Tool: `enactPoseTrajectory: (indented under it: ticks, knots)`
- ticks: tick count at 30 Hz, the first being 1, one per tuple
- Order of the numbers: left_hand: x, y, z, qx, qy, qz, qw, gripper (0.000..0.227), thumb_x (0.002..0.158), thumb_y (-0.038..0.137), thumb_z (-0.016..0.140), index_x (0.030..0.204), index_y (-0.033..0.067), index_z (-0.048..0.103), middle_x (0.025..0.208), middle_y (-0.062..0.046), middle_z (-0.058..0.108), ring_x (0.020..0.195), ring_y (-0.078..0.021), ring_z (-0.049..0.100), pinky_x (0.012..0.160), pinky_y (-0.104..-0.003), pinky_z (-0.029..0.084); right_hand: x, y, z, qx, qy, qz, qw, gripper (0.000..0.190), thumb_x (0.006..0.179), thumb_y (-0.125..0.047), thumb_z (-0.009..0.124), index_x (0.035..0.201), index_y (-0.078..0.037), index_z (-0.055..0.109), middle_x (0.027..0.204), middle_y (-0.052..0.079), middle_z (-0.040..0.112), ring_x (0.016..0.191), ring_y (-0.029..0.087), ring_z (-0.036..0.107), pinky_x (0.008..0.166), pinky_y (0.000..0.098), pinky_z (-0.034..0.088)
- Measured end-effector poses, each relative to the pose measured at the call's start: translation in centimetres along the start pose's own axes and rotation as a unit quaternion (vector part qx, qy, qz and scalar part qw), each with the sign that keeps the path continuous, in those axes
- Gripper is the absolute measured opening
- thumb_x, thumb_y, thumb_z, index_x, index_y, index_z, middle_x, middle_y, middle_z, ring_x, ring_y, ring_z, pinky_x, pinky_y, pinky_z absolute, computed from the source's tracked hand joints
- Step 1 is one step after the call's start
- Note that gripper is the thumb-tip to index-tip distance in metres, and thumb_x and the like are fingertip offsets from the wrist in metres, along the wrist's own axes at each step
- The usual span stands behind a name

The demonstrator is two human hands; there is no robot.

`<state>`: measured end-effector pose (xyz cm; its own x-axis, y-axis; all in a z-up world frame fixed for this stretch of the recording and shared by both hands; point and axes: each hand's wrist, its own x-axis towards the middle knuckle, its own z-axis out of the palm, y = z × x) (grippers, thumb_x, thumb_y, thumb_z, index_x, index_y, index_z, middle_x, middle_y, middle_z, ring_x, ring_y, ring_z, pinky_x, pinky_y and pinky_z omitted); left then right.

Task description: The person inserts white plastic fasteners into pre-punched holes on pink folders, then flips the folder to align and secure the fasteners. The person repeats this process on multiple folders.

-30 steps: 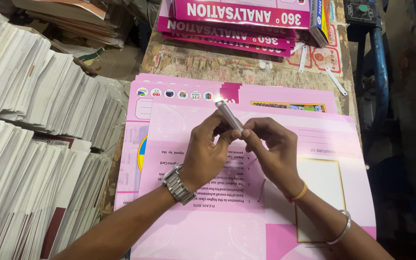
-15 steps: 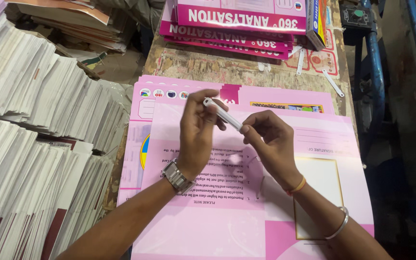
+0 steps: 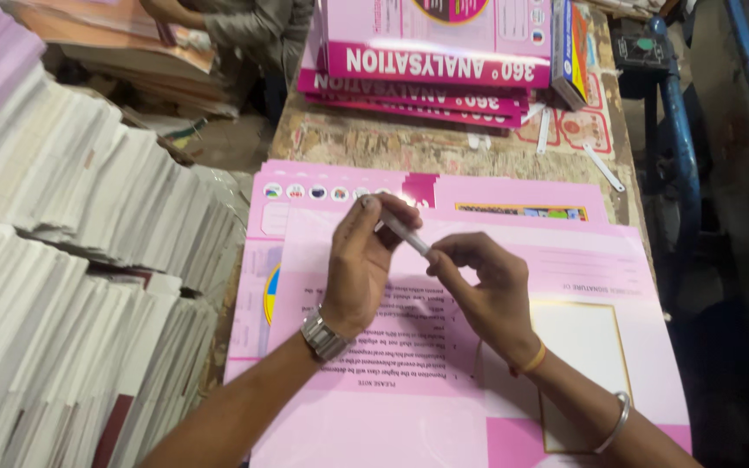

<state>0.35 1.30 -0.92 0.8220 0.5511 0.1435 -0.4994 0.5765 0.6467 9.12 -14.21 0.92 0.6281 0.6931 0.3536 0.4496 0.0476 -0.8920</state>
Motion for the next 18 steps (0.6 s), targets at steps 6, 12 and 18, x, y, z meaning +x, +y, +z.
enactPoseTrajectory:
  ticks: [6,12,18]
  knots:
    - [0.1,1.0,1.0,-0.105,-0.008,-0.091,0.990,0.027,0.109,0.029,0.043,0.090,0.0098,0.048,0.077,0.000,0.042,0.071,-0.0136,0.043,0.075,-0.034,0.046,0.4,-1.2,0.5,-0.085,-0.016,-0.041,0.995,0.015,0.086,-0.006,0.079,0.097,0.000,0.072,0.084,0.007,0.078,0.077,0.012,0.075,0.071,0.0258,0.060]
    - [0.2,0.8,0.1,-0.117,-0.022,-0.116,0.986,0.025,0.101,0.025,0.039,0.080,0.0109,0.037,0.072,-0.001,0.033,0.068,-0.0152,0.032,0.068,-0.033,0.037,0.2,-0.7,0.4,-0.085,-0.036,-0.042,0.995,0.019,0.083,-0.005,0.079,0.101,-0.001,0.074,0.088,0.008,0.080,0.080,0.014,0.078,0.071,0.0268,0.063]
    - [0.0,1.1,0.2,-0.096,-0.034,-0.110,0.989,0.026,0.098,0.024,0.038,0.076,0.0107,0.034,0.069,-0.002,0.030,0.066,-0.0161,0.029,0.065,-0.033,0.034,0.1,-0.5,0.5,-0.099,-0.049,-0.065,0.992,0.019,0.083,-0.004,0.080,0.102,-0.002,0.073,0.089,0.009,0.079,0.080,0.015,0.078,0.073,0.0274,0.063]
